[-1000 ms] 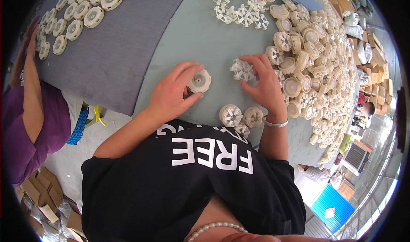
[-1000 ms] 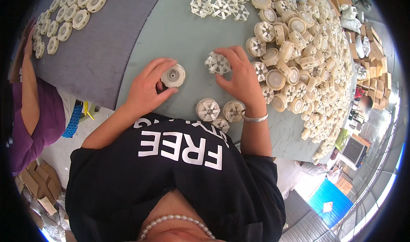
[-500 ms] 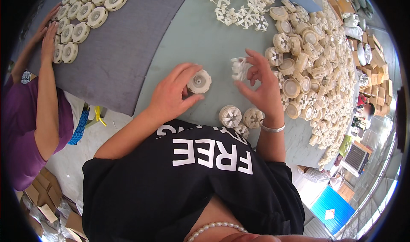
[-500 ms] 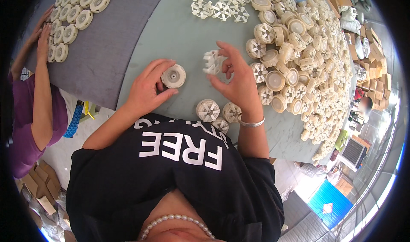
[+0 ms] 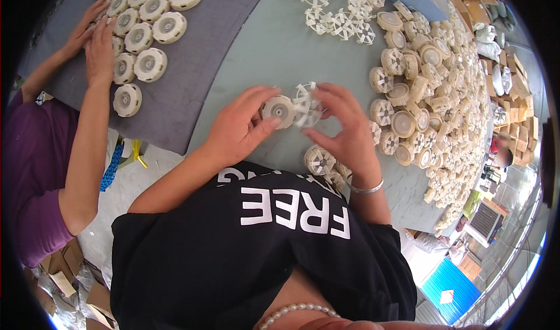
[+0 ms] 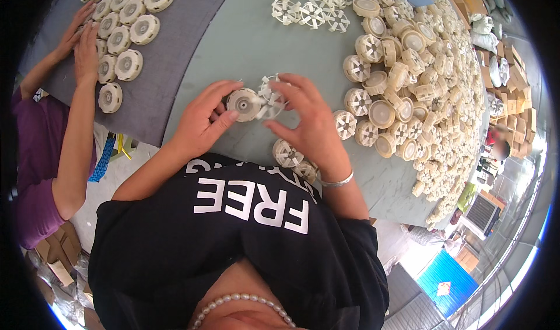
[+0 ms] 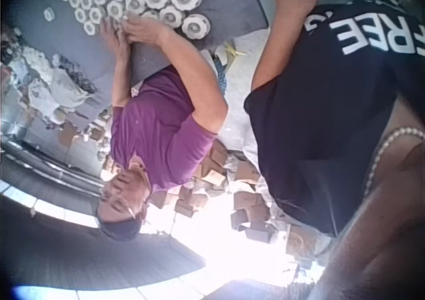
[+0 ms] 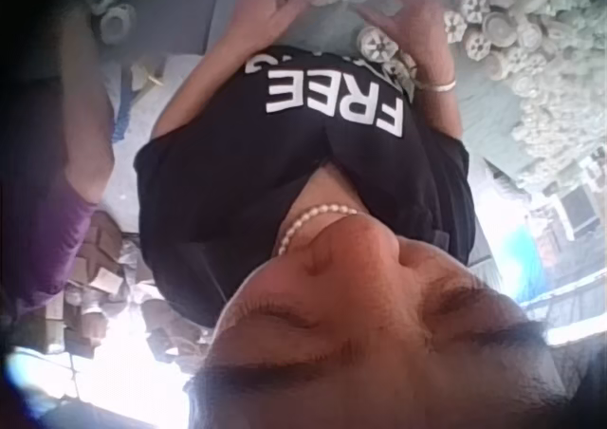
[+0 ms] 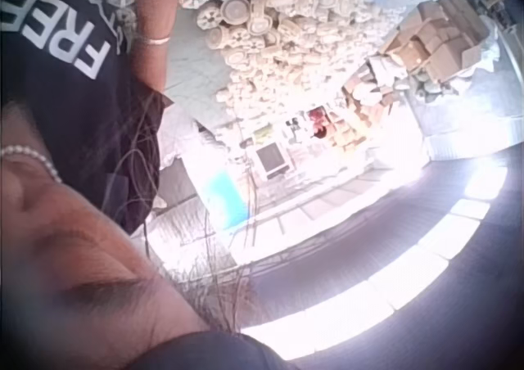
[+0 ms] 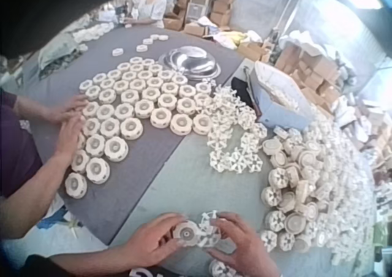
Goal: The person assembles plastic wheel components by picking up circular bases and plastic spoke inserts, fitting the inserts into the bases by hand, pressing them together, and placing the assembled units on the table.
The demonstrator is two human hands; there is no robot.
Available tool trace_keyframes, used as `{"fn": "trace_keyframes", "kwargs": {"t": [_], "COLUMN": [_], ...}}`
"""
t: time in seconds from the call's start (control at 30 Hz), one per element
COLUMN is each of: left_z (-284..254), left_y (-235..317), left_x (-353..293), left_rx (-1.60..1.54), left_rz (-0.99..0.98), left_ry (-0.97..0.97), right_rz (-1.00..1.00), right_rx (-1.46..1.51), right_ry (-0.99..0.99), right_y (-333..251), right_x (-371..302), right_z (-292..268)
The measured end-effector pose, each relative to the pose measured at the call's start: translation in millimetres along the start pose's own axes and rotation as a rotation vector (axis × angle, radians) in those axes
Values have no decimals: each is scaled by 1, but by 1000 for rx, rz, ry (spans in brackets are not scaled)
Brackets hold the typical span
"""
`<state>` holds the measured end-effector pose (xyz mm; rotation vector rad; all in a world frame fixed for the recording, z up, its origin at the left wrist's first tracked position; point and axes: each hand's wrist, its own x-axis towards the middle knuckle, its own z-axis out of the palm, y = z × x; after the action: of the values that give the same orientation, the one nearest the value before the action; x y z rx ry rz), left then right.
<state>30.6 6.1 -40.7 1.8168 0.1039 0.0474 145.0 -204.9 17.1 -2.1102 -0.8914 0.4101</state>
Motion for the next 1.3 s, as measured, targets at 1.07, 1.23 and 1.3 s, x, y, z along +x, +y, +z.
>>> {"fn": "trace_keyframes", "kwargs": {"t": [1.07, 1.23, 1.3], "left_z": [-41, -40, -36], "left_y": [-17, -9, 3], "left_x": [-79, -63, -39], "left_rx": [405, 486, 538], "left_rz": [143, 135, 75], "left_ry": [277, 404, 427], "right_rz": [237, -21, 17], "right_rx": [-203, -175, -192], "right_ry": [272, 20, -71], "right_y": [20, 22, 23], "right_x": [-16, 10, 13], "right_z": [-59, 10, 8]}}
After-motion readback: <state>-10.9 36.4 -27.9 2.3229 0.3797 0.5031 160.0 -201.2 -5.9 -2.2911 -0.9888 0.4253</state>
